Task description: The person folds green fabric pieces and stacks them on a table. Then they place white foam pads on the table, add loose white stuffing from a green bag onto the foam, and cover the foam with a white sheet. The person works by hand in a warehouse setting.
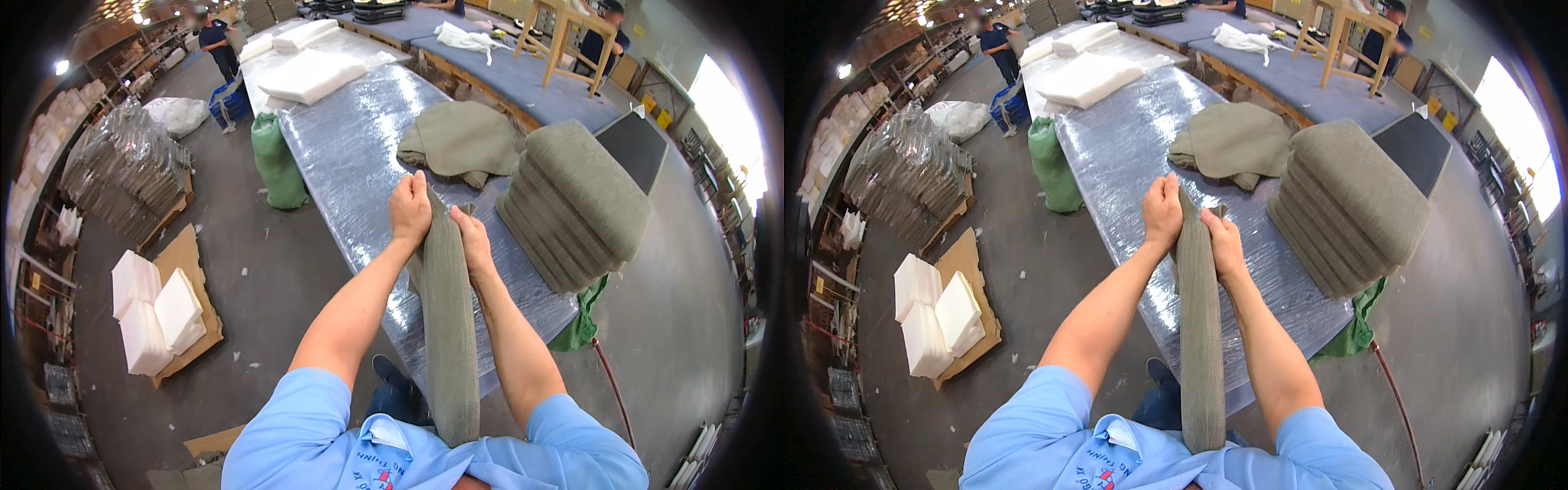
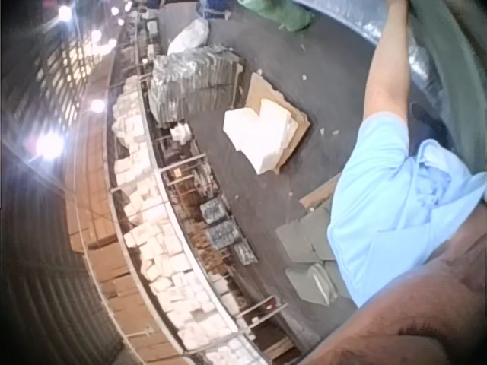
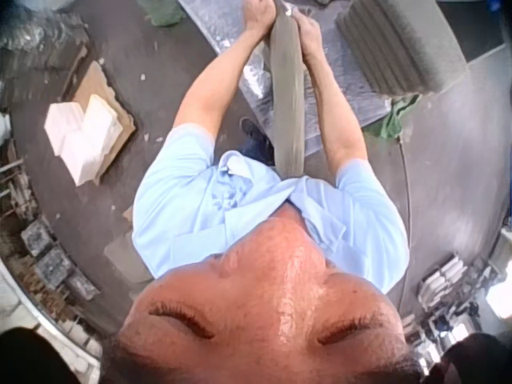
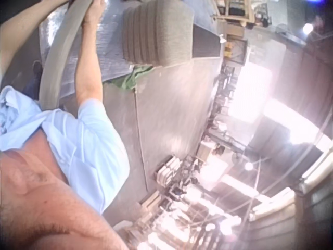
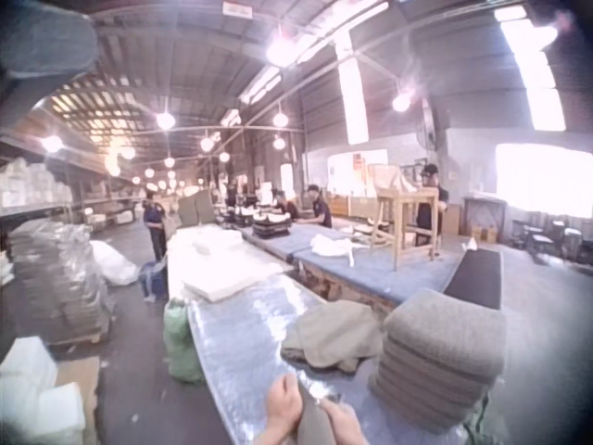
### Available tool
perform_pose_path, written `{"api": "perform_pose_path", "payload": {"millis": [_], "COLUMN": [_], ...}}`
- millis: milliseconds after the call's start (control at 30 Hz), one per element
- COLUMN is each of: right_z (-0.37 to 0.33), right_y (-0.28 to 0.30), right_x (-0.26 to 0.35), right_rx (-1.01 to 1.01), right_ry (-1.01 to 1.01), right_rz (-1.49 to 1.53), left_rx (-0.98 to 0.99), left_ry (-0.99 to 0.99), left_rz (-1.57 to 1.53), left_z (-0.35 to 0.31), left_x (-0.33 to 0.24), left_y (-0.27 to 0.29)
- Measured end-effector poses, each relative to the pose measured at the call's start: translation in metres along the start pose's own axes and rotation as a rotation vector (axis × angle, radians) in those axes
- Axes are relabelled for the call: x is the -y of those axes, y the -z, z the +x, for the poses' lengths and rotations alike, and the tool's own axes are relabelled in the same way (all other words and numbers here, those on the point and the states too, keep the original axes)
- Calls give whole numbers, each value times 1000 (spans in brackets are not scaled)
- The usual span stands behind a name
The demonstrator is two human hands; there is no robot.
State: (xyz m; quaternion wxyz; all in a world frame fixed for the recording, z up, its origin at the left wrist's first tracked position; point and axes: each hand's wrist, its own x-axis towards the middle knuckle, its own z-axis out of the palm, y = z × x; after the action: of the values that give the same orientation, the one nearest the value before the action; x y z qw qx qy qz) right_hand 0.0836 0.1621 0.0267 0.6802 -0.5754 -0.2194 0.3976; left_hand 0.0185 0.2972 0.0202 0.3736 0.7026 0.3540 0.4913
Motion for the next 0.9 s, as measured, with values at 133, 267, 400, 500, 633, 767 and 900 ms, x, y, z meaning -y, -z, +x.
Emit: {"api": "perform_pose_path", "payload": {"millis": [133,267,400,500,633,767,900], "right_z": [-5,-3,-6,-8,1,24,35], "right_y": [10,22,49,60,72,86,64], "right_x": [2,-1,1,-2,2,5,23], "right_rx": [-121,-196,-252,-243,-308,-322,-328], "right_ry": [48,146,164,178,340,412,362], "right_rz": [-46,-26,-17,-19,-61,86,-50], "left_rx": [100,149,141,269,523,819,929], "left_ry": [46,38,17,33,-48,69,140], "left_rz": [-2,-19,-57,-9,18,102,149], "left_z": [-4,-1,-10,-13,-15,-48,-53], "left_x": [-14,-17,-25,-28,-45,-91,-113], "left_y": [-22,-51,-81,-77,-52,-34,-9]}}
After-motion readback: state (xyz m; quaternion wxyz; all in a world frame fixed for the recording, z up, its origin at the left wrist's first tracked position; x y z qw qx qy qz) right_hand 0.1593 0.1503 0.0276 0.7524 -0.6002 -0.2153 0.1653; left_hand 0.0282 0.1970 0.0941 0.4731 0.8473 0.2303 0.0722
